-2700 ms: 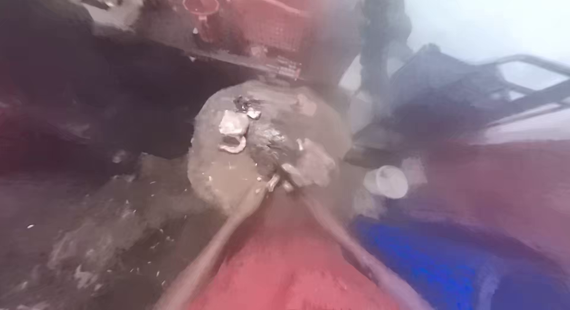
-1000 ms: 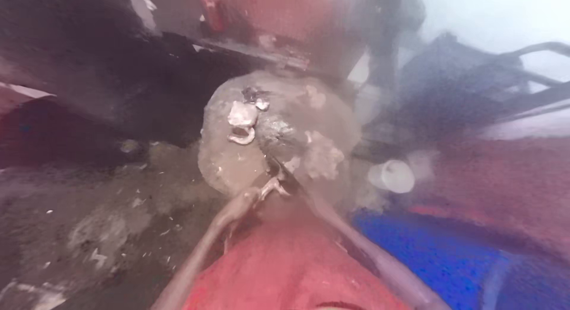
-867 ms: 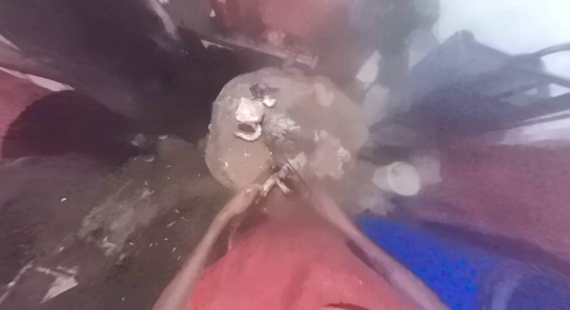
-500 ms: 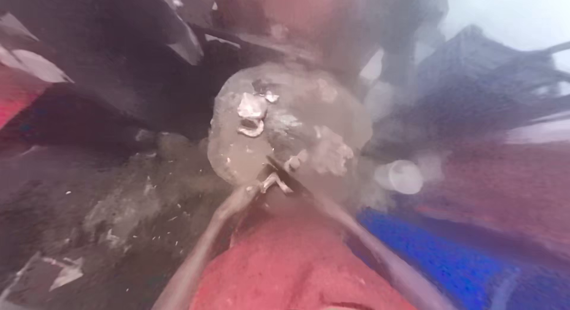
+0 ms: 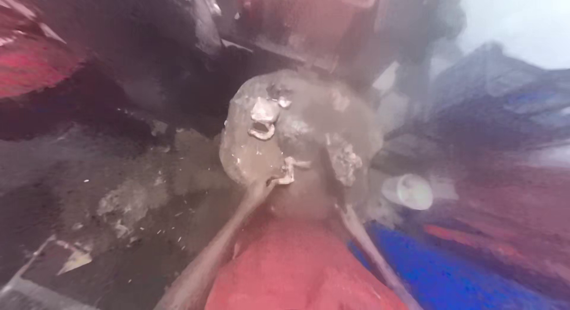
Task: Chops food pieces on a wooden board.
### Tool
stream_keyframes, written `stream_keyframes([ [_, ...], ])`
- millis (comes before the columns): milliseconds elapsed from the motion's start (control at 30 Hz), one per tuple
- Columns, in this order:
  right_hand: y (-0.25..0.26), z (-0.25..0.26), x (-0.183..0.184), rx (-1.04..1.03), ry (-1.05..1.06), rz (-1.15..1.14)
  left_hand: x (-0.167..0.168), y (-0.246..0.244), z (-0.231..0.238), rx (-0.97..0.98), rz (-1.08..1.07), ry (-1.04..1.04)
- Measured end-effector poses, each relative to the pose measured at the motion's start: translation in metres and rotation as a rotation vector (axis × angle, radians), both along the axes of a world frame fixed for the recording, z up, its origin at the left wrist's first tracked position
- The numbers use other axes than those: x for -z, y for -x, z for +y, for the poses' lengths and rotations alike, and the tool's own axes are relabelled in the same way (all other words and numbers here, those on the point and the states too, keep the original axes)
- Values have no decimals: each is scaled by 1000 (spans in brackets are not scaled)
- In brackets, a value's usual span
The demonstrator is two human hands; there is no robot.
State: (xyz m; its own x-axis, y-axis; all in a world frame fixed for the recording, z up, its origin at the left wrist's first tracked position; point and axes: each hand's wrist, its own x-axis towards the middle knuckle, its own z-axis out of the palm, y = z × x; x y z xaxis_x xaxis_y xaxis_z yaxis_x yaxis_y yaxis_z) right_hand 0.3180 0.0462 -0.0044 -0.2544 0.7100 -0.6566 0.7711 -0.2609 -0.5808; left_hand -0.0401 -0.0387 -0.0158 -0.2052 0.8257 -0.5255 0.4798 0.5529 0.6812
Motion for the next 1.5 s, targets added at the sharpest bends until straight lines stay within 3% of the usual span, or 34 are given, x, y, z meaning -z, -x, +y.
stream_keyframes([
  [100,1,-6,1,18,-11,43,-16,3,8,-67,133,44],
  [200,11,5,-8,-19,-144,51,-16,-3,35,-42,136,71],
  [367,32,17,-25,-20,-267,83,10,-17,65,18,148,-45],
  [533,62,14,-51,-43,-150,266,-9,-15,64,-34,171,69],
  [667,93,22,-62,-219,-103,233,5,-8,54,-92,138,67],
  [800,136,23,-78,-203,-100,338,8,-5,50,-124,93,38],
  [967,176,10,-55,-183,-142,314,5,-7,50,-106,100,74],
  [1067,182,2,-20,-202,-58,215,6,-8,49,-59,161,75],
  [1200,185,1,-9,-188,-61,202,2,-3,44,-42,178,68],
  [1300,173,10,-15,-158,-25,282,-11,19,32,-27,2,79],
  [1400,154,7,-38,-57,-58,314,-17,79,-11,-77,-210,-46],
  [1433,143,4,-43,-34,-117,302,-18,102,-32,-147,-168,-46],
  [1500,121,0,-45,-8,-240,192,-16,141,-71,-308,189,145],
])
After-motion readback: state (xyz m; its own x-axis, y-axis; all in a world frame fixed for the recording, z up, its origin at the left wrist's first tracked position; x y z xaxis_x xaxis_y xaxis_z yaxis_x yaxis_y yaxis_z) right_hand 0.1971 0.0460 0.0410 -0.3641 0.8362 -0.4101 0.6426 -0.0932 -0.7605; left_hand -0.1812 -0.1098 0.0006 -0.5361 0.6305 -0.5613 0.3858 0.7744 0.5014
